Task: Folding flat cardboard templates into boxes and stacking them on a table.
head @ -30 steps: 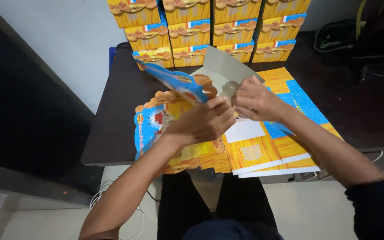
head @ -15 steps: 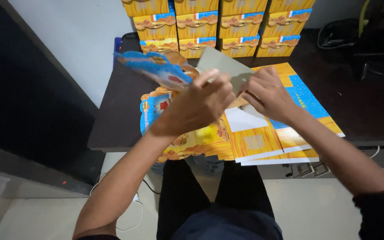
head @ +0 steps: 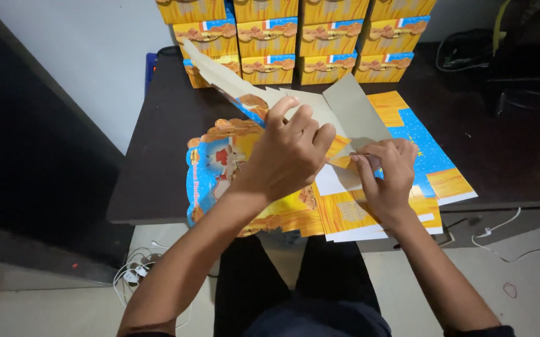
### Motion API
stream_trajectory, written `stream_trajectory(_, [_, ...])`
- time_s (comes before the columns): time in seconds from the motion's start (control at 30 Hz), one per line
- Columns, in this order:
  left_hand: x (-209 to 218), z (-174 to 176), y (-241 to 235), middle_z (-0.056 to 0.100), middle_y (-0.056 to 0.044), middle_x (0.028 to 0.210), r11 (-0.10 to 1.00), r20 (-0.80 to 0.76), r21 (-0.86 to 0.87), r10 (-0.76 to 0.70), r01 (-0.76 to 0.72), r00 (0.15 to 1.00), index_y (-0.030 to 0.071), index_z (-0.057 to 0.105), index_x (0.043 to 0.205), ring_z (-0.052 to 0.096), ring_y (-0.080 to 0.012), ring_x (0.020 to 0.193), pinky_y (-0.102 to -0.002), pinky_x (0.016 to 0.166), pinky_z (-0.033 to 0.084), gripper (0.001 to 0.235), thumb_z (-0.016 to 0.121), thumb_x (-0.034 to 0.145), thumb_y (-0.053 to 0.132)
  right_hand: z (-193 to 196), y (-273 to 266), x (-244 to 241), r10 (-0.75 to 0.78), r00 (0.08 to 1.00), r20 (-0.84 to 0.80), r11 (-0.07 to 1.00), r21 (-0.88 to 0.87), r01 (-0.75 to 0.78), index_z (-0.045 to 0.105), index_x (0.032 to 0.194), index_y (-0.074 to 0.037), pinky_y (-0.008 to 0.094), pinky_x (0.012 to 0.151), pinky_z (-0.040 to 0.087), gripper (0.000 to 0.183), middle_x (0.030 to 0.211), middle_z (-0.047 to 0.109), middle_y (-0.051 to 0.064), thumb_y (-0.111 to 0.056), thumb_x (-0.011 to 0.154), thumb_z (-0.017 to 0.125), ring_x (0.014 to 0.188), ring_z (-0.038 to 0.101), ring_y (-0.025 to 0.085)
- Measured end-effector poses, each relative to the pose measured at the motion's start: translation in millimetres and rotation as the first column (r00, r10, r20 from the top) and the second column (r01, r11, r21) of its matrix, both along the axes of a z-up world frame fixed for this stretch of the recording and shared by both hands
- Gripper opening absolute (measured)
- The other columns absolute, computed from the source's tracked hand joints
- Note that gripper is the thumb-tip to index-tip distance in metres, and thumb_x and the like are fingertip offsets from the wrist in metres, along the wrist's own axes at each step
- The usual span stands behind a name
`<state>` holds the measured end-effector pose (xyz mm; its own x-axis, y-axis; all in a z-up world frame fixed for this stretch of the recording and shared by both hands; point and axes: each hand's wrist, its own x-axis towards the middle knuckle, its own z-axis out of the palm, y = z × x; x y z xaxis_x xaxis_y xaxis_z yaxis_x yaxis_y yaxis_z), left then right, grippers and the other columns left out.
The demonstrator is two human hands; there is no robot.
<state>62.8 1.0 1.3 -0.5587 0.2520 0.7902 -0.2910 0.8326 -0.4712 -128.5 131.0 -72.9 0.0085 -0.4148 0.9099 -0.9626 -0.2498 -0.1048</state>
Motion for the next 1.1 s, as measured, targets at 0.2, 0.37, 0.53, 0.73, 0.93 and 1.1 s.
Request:
stream_trajectory(0.2, [-9, 14, 6, 0.061, -0.009, 0.06, 0.995, 0.096, 0.082, 0.05, -0.058, 0.994, 0.013, 0.06, 0.08, 0.066, -0.0247, 0.077, -0.056, 0.112, 0.032, 0.022, 0.08, 0.073, 0.008, -3, -9, -3, 0.017, 0.994, -0.107, 0.999, -0.035, -0.021, 0.072, 0.103, -0.011, 0.042, 0.087, 0.04, 0.007, 0.092, 0.067, 0.001, -0.007, 0.098, 0.074, 0.087, 0.054, 0.028])
stream_trajectory(0.37, [-51, -3, -20, 0.064, -0.009, 0.056, 0.965, 0.277, 0.242, -0.173, 0.106, 0.945, 0.006, 0.066, 0.071, 0.068, -0.0239, 0.071, -0.061, 0.116, 0.027, 0.013, 0.074, 0.069, -0.003, 1, -15, -1, -0.02, 0.938, -0.347, 0.999, 0.027, 0.031, 0.073, 0.096, -0.015, 0.045, 0.087, 0.044, 0.004, 0.092, 0.068, 0.002, -0.013, 0.097, 0.069, 0.088, 0.057, 0.026])
stream_trajectory(0.53, [-103, -18, -35, 0.065, -0.004, 0.053, 0.922, 0.463, 0.388, -0.206, 0.012, 0.862, 0.014, 0.06, 0.058, 0.068, -0.0196, 0.068, -0.05, 0.115, 0.024, 0.028, 0.061, 0.077, -0.006, -1, -22, -7, 0.038, 0.92, -0.391, 0.999, -0.016, -0.048, 0.067, 0.1, -0.01, 0.045, 0.086, 0.044, 0.004, 0.094, 0.067, 0.007, -0.012, 0.098, 0.067, 0.086, 0.058, 0.029])
stream_trajectory(0.73, [-135, -10, -28, 0.068, -0.002, 0.063, 0.912, 0.601, 0.399, -0.186, -0.091, 0.777, 0.019, 0.067, 0.066, 0.068, -0.0246, 0.069, -0.054, 0.102, 0.031, 0.028, 0.059, 0.09, 0.005, -10, -22, -13, -0.037, 0.923, -0.382, 0.994, -0.108, -0.004, 0.073, 0.103, -0.009, 0.048, 0.088, 0.047, 0.01, 0.094, 0.069, 0.008, -0.01, 0.093, 0.075, 0.09, 0.06, 0.03])
stream_trajectory(0.93, [-139, 6, -15, 0.071, -0.004, 0.079, 0.88, 0.74, 0.421, -0.192, -0.221, 0.645, 0.018, 0.074, 0.084, 0.071, -0.0322, 0.087, -0.065, 0.11, 0.024, 0.015, 0.06, 0.089, 0.016, -2, -22, -12, -0.088, 0.882, -0.463, 0.988, -0.151, 0.019, 0.072, 0.091, -0.006, 0.049, 0.081, 0.044, 0.008, 0.075, 0.056, 0.009, -0.013, 0.094, 0.072, 0.079, 0.058, 0.032])
stream_trajectory(1.1, [-124, 22, -8, 0.075, -0.004, 0.093, 0.865, 0.783, 0.434, -0.223, -0.252, 0.581, 0.016, 0.075, 0.093, 0.072, -0.0337, 0.1, -0.063, 0.114, 0.021, 0.018, 0.057, 0.094, 0.017, -3, -21, -10, -0.1, 0.87, -0.483, 0.986, -0.164, 0.023, 0.068, 0.082, -0.005, 0.051, 0.079, 0.044, 0.012, 0.073, 0.051, 0.01, -0.012, 0.091, 0.074, 0.078, 0.055, 0.034])
